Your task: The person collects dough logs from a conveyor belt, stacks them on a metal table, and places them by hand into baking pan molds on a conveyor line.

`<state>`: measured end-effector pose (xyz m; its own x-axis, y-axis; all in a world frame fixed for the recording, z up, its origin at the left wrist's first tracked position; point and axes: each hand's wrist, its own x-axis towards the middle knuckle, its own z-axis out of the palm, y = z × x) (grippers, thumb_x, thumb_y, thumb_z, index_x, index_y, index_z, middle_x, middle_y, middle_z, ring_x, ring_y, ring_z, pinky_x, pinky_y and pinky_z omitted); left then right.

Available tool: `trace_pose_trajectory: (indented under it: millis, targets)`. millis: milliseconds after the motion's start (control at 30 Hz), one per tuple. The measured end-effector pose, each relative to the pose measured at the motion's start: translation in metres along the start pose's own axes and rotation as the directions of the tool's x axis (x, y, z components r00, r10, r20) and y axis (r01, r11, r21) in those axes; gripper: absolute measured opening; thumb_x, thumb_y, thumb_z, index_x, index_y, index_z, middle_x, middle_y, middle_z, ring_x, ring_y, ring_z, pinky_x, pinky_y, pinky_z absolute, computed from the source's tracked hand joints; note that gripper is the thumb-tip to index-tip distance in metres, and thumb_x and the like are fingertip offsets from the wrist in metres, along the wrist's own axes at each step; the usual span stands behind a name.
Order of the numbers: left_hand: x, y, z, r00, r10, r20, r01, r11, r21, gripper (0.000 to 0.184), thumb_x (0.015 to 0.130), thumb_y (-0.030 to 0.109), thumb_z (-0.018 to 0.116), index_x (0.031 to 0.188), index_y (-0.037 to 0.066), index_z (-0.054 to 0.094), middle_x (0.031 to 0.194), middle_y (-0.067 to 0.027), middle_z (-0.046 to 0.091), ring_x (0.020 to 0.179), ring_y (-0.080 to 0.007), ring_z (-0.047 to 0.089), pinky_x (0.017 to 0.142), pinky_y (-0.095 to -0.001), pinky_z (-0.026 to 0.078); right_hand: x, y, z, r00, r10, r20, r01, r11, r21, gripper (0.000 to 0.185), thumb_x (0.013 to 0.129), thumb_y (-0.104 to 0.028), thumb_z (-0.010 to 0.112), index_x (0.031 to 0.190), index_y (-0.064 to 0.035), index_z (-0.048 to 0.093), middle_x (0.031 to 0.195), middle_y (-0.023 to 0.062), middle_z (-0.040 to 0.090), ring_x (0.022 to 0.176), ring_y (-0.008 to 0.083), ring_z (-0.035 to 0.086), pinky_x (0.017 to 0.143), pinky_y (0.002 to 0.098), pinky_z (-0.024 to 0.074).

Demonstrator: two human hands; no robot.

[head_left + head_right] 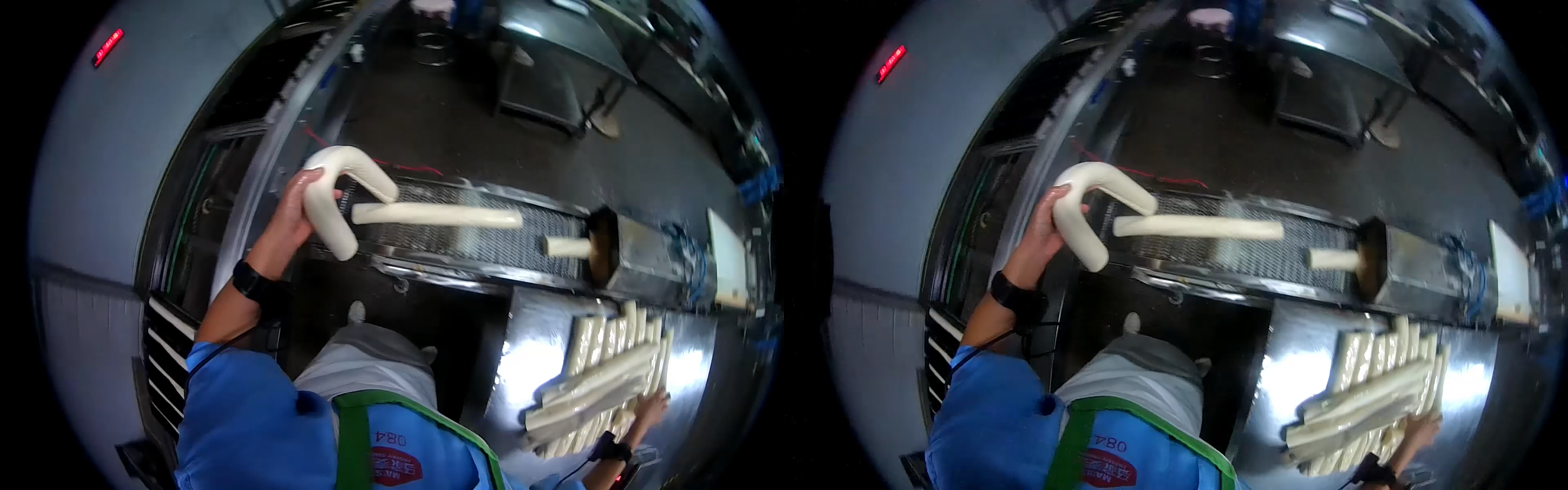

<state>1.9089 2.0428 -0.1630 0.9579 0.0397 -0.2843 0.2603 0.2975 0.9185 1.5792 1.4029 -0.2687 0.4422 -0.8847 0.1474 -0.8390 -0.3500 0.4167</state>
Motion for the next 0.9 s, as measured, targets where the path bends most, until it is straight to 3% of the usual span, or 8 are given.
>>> trace_pose_trajectory:
  millis: [33, 100, 267, 500, 600, 700, 767, 900]
  targets:
    - [-0.003, 0.008, -0.007, 1.0, 0.022, -0.016, -0.023, 0.999, -0.042, 0.04, 0.075, 0.027, 0.053, 0.104, 0.001, 0.046, 0.086, -0.0088, 0.055, 0.069, -0.0155, 0.055, 0.061, -0.0267, 0.046, 0.001, -0.044, -0.033, 0.98, -0.154, 0.129, 0.128, 0.973, 0.193, 0.062, 0.06, -0.022, 0.068, 0.114, -0.0079, 0.042, 0.117, 0.0161, 0.041, 0.108, 0.0285, 0.038, 0.086, 0.0371, 0.0363]
    - [0.009, 0.028, -0.035, 0.995, 0.1, -0.001, -0.1, 0.99, -0.102, 0.039, 0.076, 0.027, 0.052, 0.104, 0.001, 0.046, 0.086, -0.0086, 0.054, 0.071, -0.016, 0.054, 0.062, -0.0277, 0.046, -0.003, -0.139, -0.015, 0.749, -0.574, -0.331, 0.629, 0.458, 0.628, 0.054, 0.062, -0.011, 0.066, 0.111, -0.0051, 0.044, 0.11, 0.014, 0.046, 0.101, 0.0308, 0.043, 0.089, 0.0353, 0.0315]
    - [0.053, 0.101, -0.096, 0.882, 0.454, -0.127, -0.472, 0.846, -0.247, 0.038, 0.079, 0.028, 0.049, 0.106, 0.001, 0.042, 0.083, -0.0091, 0.052, 0.07, -0.0148, 0.055, 0.057, -0.028, 0.048, -0.143, -0.386, -0.149, 0.124, -0.857, -0.5, 0.918, -0.093, 0.386, 0.069, 0.052, -0.005, 0.068, 0.115, -0.0097, 0.041, 0.12, 0.0157, 0.036, 0.108, 0.0341, 0.037, 0.09, 0.0394, 0.0308]
    - [0.133, 0.146, -0.203, 0.628, 0.641, -0.442, -0.778, 0.522, -0.349, 0.041, 0.08, 0.026, 0.049, 0.112, 0.004, 0.036, 0.095, -0.0098, 0.047, 0.084, -0.0219, 0.05, 0.072, -0.0367, 0.043, -0.215, -0.531, -0.163, -0.003, -0.945, -0.326, 0.997, -0.027, 0.072, 0.067, 0.052, -0.019, 0.068, 0.112, -0.011, 0.039, 0.099, 0.01, 0.042, 0.099, 0.0271, 0.041, 0.081, 0.0447, 0.0324]
    - [0.203, 0.083, -0.258, 0.73, 0.274, -0.626, -0.665, 0.498, -0.557, 0.035, 0.08, 0.025, 0.048, 0.104, 0.002, 0.037, 0.092, -0.0118, 0.047, 0.085, -0.0246, 0.05, 0.077, -0.0386, 0.042, -0.216, -0.544, -0.181, 0.019, -0.987, -0.162, 0.983, -0.011, 0.181, 0.053, 0.052, -0.019, 0.068, 0.1, -0.0097, 0.048, 0.098, 0.0105, 0.043, 0.098, 0.0289, 0.042, 0.077, 0.0464, 0.0348]
    - [0.25, -0.03, -0.341, 0.99, 0.026, -0.138, -0.101, 0.821, -0.562, 0.031, 0.08, 0.023, 0.048, 0.1, 0.001, 0.041, 0.091, -0.0121, 0.049, 0.088, -0.0225, 0.049, 0.077, -0.0375, 0.042, -0.211, -0.56, -0.197, -0.063, -0.992, -0.109, 0.918, -0.101, 0.384, 0.05, 0.054, -0.022, 0.07, 0.097, -0.0045, 0.051, 0.096, 0.018, 0.047, 0.092, 0.0336, 0.046, 0.076, 0.0425, 0.0393]
    - [0.201, -0.011, -0.309, 0.938, -0.043, -0.345, -0.121, 0.89, -0.44, 0.032, 0.079, 0.021, 0.049, 0.103, 0.002, 0.042, 0.093, -0.0093, 0.049, 0.089, -0.0194, 0.048, 0.074, -0.0343, 0.041, -0.193, -0.567, -0.2, -0.145, -0.965, -0.218, 0.763, -0.249, 0.597, 0.047, 0.058, -0.02, 0.068, 0.097, 0.0002, 0.051, 0.093, 0.0179, 0.055, 0.081, 0.0309, 0.055, 0.073, 0.0342, 0.0441]
    - [0.19, -0.014, -0.365, 0.795, 0.489, -0.359, -0.319, 0.841, 0.438, 0.034, 0.078, 0.025, 0.046, 0.107, 0.008, 0.046, 0.096, -0.0062, 0.052, 0.092, -0.0207, 0.048, 0.078, -0.0312, 0.036, -0.272, -0.561, -0.352, -0.159, -0.986, -0.051, 0.071, -0.063, 0.995, 0.04, 0.064, -0.018, 0.062, 0.094, 0.0066, 0.049, 0.079, 0.0117, 0.057, 0.061, 0.0158, 0.057, 0.055, 0.0257, 0.0478]
